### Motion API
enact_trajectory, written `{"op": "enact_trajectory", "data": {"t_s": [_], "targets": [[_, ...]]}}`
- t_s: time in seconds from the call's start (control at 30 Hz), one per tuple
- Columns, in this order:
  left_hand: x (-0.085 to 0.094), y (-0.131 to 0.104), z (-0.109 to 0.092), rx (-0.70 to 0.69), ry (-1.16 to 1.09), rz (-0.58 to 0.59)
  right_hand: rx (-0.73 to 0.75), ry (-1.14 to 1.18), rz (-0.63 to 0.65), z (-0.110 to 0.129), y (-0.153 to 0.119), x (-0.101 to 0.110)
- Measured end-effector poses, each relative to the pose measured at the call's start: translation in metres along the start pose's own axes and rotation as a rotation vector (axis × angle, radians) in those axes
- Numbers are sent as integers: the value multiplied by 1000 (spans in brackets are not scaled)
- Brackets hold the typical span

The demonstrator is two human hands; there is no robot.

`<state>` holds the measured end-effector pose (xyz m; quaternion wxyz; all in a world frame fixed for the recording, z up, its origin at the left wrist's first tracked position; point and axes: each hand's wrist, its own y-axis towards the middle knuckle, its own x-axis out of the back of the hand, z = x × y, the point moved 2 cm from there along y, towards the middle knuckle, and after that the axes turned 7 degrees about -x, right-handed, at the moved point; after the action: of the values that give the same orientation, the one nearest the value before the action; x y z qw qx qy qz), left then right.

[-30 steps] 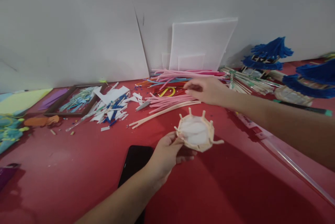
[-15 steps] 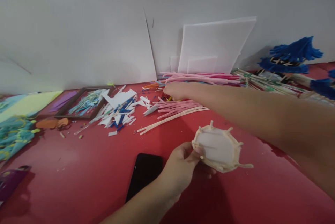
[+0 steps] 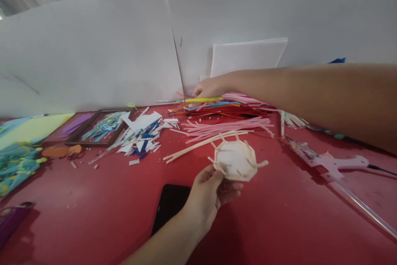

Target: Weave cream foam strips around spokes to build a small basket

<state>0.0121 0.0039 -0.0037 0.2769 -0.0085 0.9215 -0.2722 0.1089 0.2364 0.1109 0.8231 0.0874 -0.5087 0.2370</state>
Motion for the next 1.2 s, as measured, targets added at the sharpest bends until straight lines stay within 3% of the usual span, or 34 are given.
{"op": "enact_trajectory", "data": {"t_s": [0.13,0.23,0.4,0.53,0.83,1.2], "targets": [[-1,0,-9,-131,-139,-139,-52,220,-99,-4,-48,7],[0,1,-13,-259,-204,-184,-74,370,-240,-18,-96,-3],[3,2,-16,-364,-255,-225,-150,400,-381,-36,-170,-62],[5,3,-18,-420,-222,-205,-196,273,-416,-31,-206,-103],[2,1,-15,-405,-176,-248,-394,33,-236,-19,-216,-124],[1,0,-11,-402,-123,-267,-330,-34,-227,-18,-218,-134]]}}
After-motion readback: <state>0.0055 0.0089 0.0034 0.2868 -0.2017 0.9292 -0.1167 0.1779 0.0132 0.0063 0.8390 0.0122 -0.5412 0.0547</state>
